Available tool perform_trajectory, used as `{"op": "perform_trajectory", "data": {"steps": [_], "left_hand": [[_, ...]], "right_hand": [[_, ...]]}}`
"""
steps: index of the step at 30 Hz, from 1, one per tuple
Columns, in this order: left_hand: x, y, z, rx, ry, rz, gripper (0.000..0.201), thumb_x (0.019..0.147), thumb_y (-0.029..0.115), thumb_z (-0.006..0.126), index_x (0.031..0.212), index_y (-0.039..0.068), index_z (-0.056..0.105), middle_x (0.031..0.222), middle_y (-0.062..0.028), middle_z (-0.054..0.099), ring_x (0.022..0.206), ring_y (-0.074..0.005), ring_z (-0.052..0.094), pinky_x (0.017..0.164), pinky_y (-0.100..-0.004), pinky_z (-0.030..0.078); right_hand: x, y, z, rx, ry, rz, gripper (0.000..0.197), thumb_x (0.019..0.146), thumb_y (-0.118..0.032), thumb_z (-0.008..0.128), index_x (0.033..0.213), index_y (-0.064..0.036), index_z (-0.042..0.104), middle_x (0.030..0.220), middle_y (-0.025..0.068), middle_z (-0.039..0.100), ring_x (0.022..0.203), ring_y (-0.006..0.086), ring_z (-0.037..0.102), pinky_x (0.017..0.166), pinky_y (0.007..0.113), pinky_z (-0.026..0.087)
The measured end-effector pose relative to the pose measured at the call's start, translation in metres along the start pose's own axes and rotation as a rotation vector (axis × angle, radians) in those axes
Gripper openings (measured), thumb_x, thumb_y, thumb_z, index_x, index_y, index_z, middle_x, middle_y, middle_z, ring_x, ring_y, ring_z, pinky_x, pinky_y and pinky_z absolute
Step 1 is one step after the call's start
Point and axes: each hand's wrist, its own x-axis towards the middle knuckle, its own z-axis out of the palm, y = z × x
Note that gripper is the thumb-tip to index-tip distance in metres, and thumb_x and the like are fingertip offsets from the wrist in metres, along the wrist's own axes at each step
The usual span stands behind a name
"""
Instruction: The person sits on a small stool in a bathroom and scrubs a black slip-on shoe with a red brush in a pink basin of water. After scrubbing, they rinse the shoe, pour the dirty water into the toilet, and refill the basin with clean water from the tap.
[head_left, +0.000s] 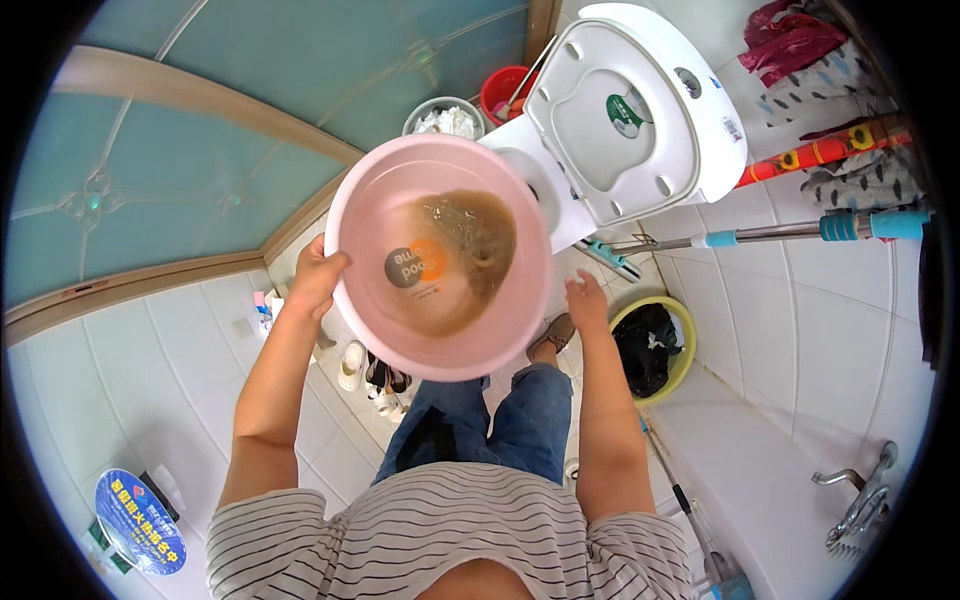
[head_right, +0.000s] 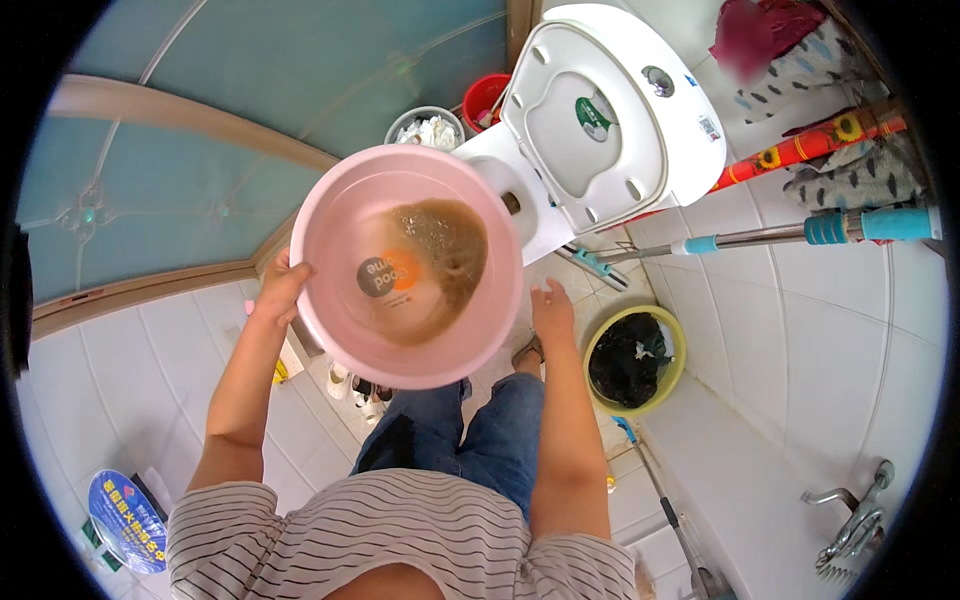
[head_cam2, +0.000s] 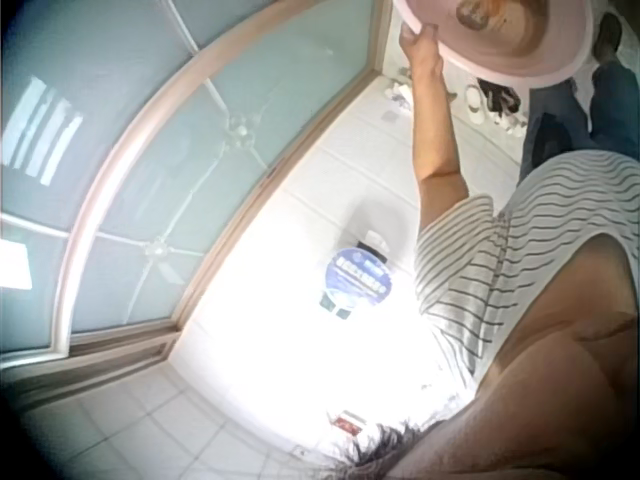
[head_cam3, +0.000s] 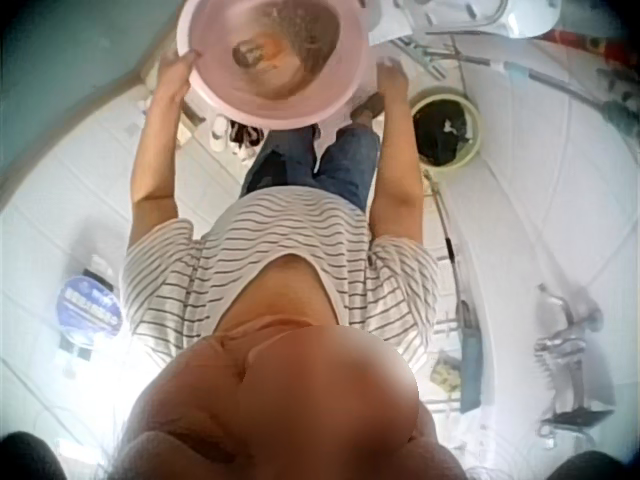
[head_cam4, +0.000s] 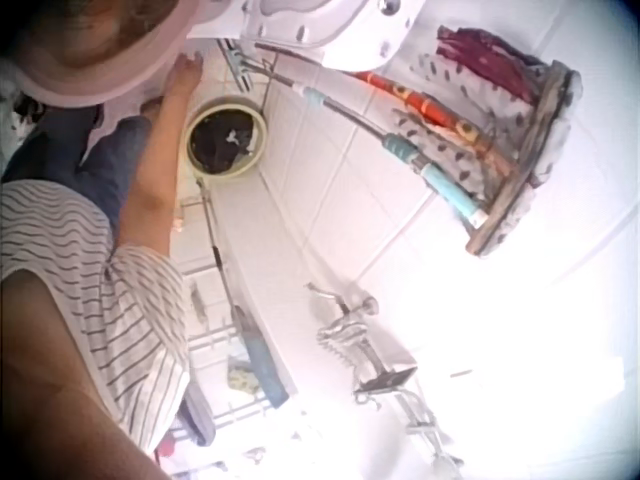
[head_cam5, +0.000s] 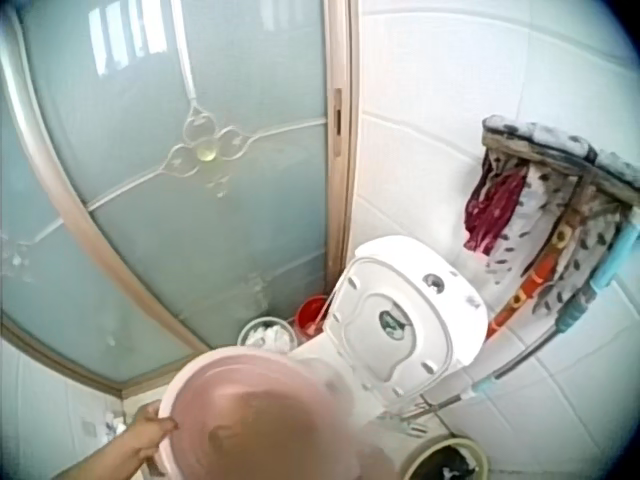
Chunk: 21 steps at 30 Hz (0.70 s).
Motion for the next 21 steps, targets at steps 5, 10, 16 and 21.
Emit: {"op": "perform_trajectory", "data": {"steps": [5, 10, 16, 21], "left_hand": [[0.036, -0.005, 0.027, 0.176, 0.071, 0.158, 0.023, 0.073, -0.004, 0.053, 0.095, -0.001, 0.060, 0.087, -0.0081, 0.064, 0.073, -0.0157, 0.061, 0.066, -0.0282, 0.049], [0.071, -0.014, 0.068, 0.522, 0.096, 0.443, 0.022, 0.073, -0.001, 0.055, 0.094, 0.000, 0.061, 0.081, -0.0103, 0.066, 0.072, -0.0197, 0.063, 0.067, -0.0312, 0.050], [0.068, -0.010, 0.125, 0.973, 0.204, 0.566, 0.027, 0.074, 0.007, 0.060, 0.100, 0.005, 0.059, 0.082, -0.0199, 0.065, 0.077, -0.0378, 0.062, 0.071, -0.0425, 0.050], [0.063, -0.020, 0.136, 1.152, 0.262, 0.779, 0.029, 0.073, 0.005, 0.061, 0.101, 0.004, 0.058, 0.079, -0.0166, 0.065, 0.074, -0.0351, 0.063, 0.067, -0.0433, 0.051]], "right_hand": [[-0.050, 0.033, -0.005, -0.023, -0.032, 0.000, 0.038, 0.084, -0.024, 0.062, 0.112, 0.0005, 0.058, 0.086, 0.0125, 0.066, 0.078, 0.0210, 0.062, 0.072, 0.031, 0.049], [-0.089, 0.051, 0.003, 0.131, -0.099, -0.001, 0.029, 0.081, -0.020, 0.063, 0.103, -0.0005, 0.061, 0.086, 0.0148, 0.067, 0.077, 0.0261, 0.064, 0.071, 0.033, 0.049], [-0.104, 0.056, 0.023, 0.073, -0.093, -0.012, 0.027, 0.081, -0.018, 0.063, 0.102, -0.0012, 0.061, 0.086, 0.0164, 0.066, 0.078, 0.0272, 0.064, 0.071, 0.035, 0.050], [-0.113, 0.026, 0.011, 0.004, -0.127, -0.039, 0.027, 0.081, -0.016, 0.063, 0.103, -0.0010, 0.061, 0.085, 0.0173, 0.065, 0.078, 0.0282, 0.064, 0.071, 0.035, 0.050]]}}
